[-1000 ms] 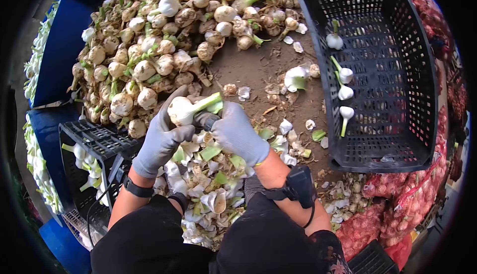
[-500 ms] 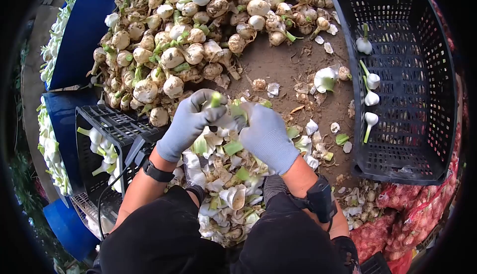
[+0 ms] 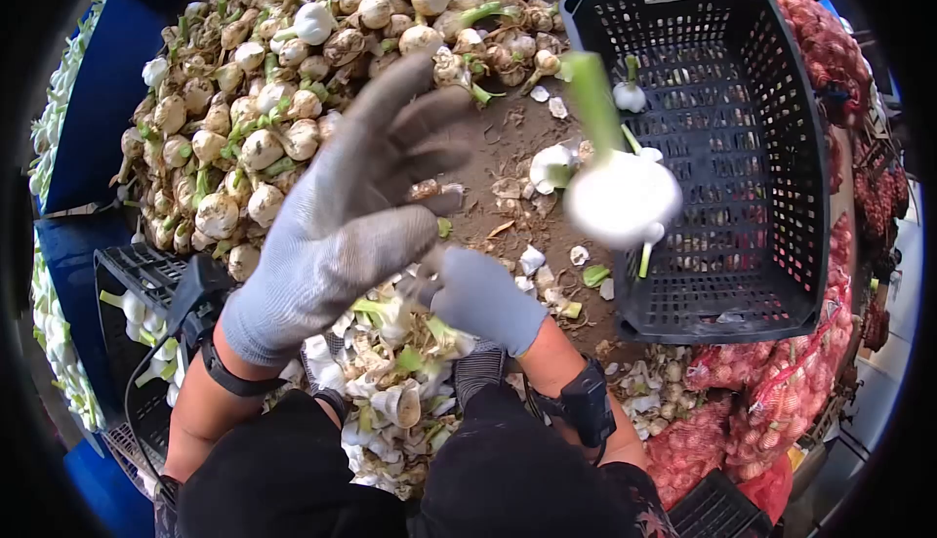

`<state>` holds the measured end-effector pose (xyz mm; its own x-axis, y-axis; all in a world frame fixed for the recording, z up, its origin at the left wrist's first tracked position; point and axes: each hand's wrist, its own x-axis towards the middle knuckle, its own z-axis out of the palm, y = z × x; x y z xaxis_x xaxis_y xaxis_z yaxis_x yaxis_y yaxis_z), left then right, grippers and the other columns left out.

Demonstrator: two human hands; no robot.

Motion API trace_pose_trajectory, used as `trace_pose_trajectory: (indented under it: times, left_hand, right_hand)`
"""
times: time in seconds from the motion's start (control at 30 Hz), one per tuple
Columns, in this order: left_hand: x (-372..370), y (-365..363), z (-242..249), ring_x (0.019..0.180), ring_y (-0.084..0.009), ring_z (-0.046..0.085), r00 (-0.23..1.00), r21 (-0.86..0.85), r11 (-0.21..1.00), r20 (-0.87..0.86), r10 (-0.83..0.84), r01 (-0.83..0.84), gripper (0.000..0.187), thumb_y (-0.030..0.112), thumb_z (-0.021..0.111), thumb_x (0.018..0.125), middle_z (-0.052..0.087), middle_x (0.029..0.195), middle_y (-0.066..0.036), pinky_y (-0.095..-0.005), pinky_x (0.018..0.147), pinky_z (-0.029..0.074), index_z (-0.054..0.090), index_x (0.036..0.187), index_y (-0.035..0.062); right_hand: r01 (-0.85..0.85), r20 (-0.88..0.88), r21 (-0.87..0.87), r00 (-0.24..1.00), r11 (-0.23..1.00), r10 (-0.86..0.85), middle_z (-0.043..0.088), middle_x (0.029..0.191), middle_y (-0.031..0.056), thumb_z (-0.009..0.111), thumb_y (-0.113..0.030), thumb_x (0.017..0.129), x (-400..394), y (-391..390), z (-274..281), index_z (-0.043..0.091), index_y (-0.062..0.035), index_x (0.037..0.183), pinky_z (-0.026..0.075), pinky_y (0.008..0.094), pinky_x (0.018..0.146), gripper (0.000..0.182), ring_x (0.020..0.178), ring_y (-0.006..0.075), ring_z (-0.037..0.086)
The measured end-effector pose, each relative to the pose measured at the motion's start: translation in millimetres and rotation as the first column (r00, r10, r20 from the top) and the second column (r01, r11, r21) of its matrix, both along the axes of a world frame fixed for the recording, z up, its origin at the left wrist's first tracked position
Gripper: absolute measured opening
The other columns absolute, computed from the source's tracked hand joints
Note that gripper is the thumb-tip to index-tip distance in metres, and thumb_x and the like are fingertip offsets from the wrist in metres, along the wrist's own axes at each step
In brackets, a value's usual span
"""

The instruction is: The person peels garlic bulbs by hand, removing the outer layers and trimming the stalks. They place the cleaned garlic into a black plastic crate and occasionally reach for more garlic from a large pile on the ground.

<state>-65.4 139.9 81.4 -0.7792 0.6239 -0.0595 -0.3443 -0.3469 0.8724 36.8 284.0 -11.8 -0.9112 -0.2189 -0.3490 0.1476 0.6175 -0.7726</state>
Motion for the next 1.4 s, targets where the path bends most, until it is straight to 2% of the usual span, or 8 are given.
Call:
trace_pose_trajectory:
  times: [0.27,0.43,0.5,0.57,0.7,0.77,0.9,1.4]
  left_hand:
    - [11.8,-30.6,-62.1,0.119,-0.0172,0.054,0.974,-0.310,0.933,0.190,-0.126,0.181,0.050,0.027,0.057,0.099,0.057,0.132,-0.011,-0.0337,0.103,0.043,0.046,0.140,0.0006]
    - [19.3,-48.4,-84.2,0.121,-0.0169,0.052,0.968,-0.384,0.901,0.220,-0.124,0.203,0.049,0.022,0.057,0.098,0.057,0.133,-0.010,-0.0322,0.105,0.040,0.045,0.140,-0.0018]
    - [17.4,-50.2,-93.5,0.116,-0.0210,0.056,0.983,-0.404,0.905,0.167,-0.073,0.136,0.054,0.018,0.064,0.093,0.057,0.129,-0.014,-0.0326,0.100,0.044,0.045,0.140,-0.0007]
    - [18.8,-48.3,-96.6,0.121,-0.0299,0.054,0.843,-0.616,0.728,-0.528,-0.099,-0.300,0.063,0.021,0.072,0.085,0.053,0.133,-0.020,-0.0383,0.102,0.043,0.045,0.140,0.0018]
    - [15.3,-57.4,-116.8,0.112,-0.0162,0.059,0.968,-0.433,0.887,-0.243,0.056,-0.160,0.059,0.017,0.077,0.083,0.059,0.123,-0.008,-0.0295,0.092,0.050,0.050,0.133,0.0004]
    - [10.7,-65.0,-93.8,0.095,-0.0084,0.061,0.981,-0.412,0.895,0.020,0.195,-0.170,0.049,0.012,0.071,0.087,0.063,0.110,-0.004,-0.0224,0.081,0.051,0.052,0.130,-0.0004]
    - [18.2,-69.9,-80.1,0.093,-0.0084,0.060,0.998,-0.322,0.946,0.053,0.045,-0.026,0.056,0.021,0.072,0.089,0.063,0.112,-0.005,-0.0237,0.084,0.049,0.050,0.135,-0.0016]
    - [16.3,-80.7,-86.2,0.106,-0.0137,0.061,0.998,-0.470,0.881,-0.015,0.058,-0.058,0.051,0.003,0.078,0.077,0.063,0.118,-0.006,-0.0289,0.089,0.052,0.061,0.126,0.0034]
  right_hand:
    - [0.620,-0.468,0.752,0.742,0.224,-0.480,0.059,0.118,0.0269,0.060,-0.024,0.089,-29.3,132.5,-125.0,0.046,-0.0156,0.141,0.045,0.0496,0.094,0.055,0.109,0.0406,0.059]
    - [0.699,-0.506,0.671,0.675,0.246,-0.537,0.055,0.127,0.0272,0.057,-0.018,0.091,-52.3,146.8,-138.6,0.045,-0.0116,0.143,0.045,0.0458,0.097,0.054,0.117,0.0399,0.055]
    - [0.766,-0.261,0.178,0.643,0.618,-0.720,0.053,0.135,0.0227,0.051,-0.005,0.093,-63.4,91.8,-62.7,0.047,-0.0060,0.141,0.044,0.0360,0.101,0.049,0.121,0.0303,0.055]
    - [0.573,-0.142,-0.253,0.775,0.780,-0.615,0.059,0.131,0.0147,0.048,0.007,0.091,-53.2,40.7,-39.7,0.049,0.0015,0.138,0.048,0.0289,0.094,0.048,0.111,0.0197,0.060]
    - [0.405,0.140,-0.614,0.901,0.677,-0.411,0.062,0.125,0.0143,0.049,0.006,0.091,-46.3,-25.5,9.9,0.053,-0.0056,0.138,0.048,0.0242,0.091,0.049,0.115,0.0134,0.058]
    - [0.515,0.414,-0.848,0.794,0.129,-0.445,0.063,0.120,0.0140,0.051,0.004,0.091,-46.1,-22.3,13.6,0.055,-0.0072,0.136,0.053,0.0243,0.083,0.047,0.106,0.0144,0.063]
    - [0.382,0.210,-0.583,0.923,0.717,-0.322,0.066,0.098,0.0099,0.053,-0.002,0.093,-36.5,-20.1,-11.8,0.062,-0.0008,0.121,0.056,0.0267,0.064,0.029,0.076,0.0134,0.067]
    - [0.522,0.440,-0.580,0.847,0.625,-0.299,0.065,0.081,0.0062,0.055,-0.019,0.099,-30.6,-40.9,23.1,0.061,0.0059,0.109,0.049,0.0235,0.063,0.028,0.067,0.0085,0.059]
